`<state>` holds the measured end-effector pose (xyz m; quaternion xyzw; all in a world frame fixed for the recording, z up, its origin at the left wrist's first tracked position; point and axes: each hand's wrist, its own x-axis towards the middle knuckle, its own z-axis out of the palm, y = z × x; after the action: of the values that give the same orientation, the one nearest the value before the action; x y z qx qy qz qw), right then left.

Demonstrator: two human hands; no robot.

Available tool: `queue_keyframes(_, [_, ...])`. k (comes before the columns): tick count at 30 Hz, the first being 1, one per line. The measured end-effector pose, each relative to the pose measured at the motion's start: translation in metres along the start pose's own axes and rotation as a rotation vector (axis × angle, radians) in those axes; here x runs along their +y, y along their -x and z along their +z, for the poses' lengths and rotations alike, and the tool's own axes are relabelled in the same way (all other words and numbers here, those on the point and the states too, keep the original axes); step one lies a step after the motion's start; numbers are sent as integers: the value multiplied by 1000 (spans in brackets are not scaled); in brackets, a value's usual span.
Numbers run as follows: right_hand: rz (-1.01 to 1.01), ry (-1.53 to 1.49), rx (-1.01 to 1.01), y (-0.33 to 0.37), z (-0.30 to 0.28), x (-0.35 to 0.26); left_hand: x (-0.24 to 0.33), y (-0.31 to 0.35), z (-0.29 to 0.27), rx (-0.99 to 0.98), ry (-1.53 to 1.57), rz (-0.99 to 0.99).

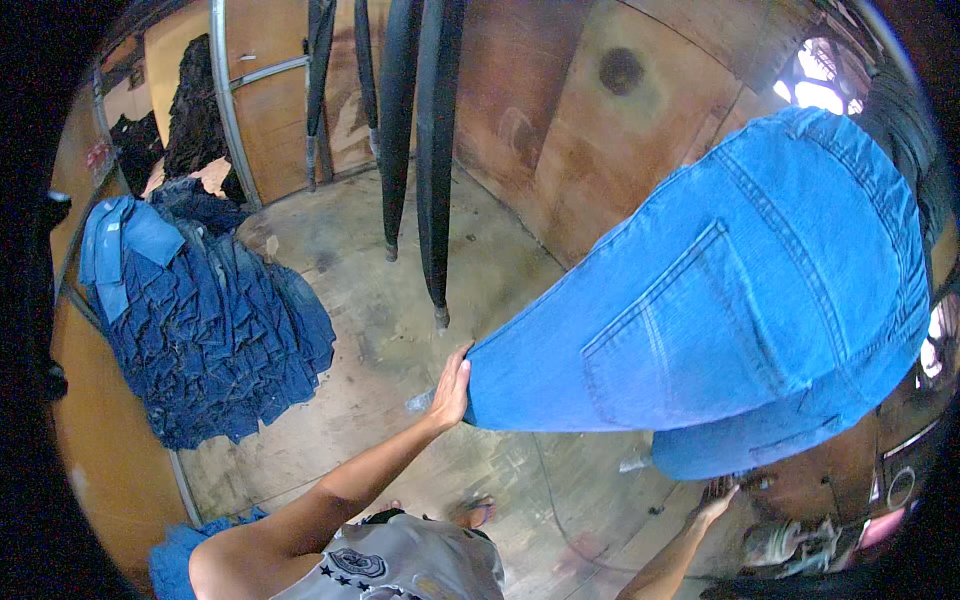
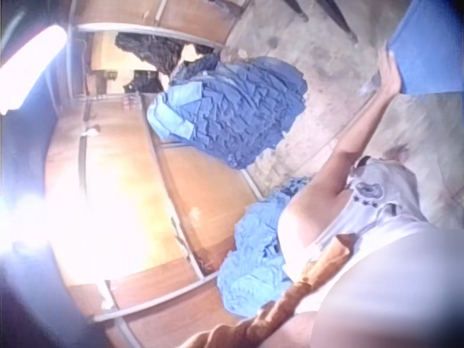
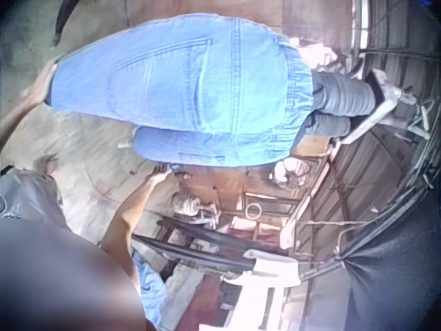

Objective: The person repeatedly picks up denim shorts from a pile, places them on a mannequin, and sprays them with a handheld spray gun. The person adjusts the shorts on the mannequin and sprays different areas before removing them and repeating the process with another pair.

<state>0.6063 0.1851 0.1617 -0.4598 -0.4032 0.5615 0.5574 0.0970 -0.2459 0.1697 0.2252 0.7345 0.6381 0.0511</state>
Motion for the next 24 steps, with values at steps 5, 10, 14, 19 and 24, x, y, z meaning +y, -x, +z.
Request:
queue_keyframes(5, [-13, -94, -94, -49, 36, 15, 32, -22, 19, 27, 21, -45])
queue_keyframes(10, [38, -86, -138, -65, 67, 36, 7, -32, 46, 35, 96, -48])
queue_keyframes(14, [67, -94, -185, -61, 77, 48, -2, -43, 63, 71, 134, -2])
queue_keyframes(19, [72, -144, -236, -37, 68, 61, -19, -81, 71, 15, 189, 38])
queue_keyframes(24, [58, -177, -235, 3, 47, 63, -33, -138, 70, -131, 400, 13])
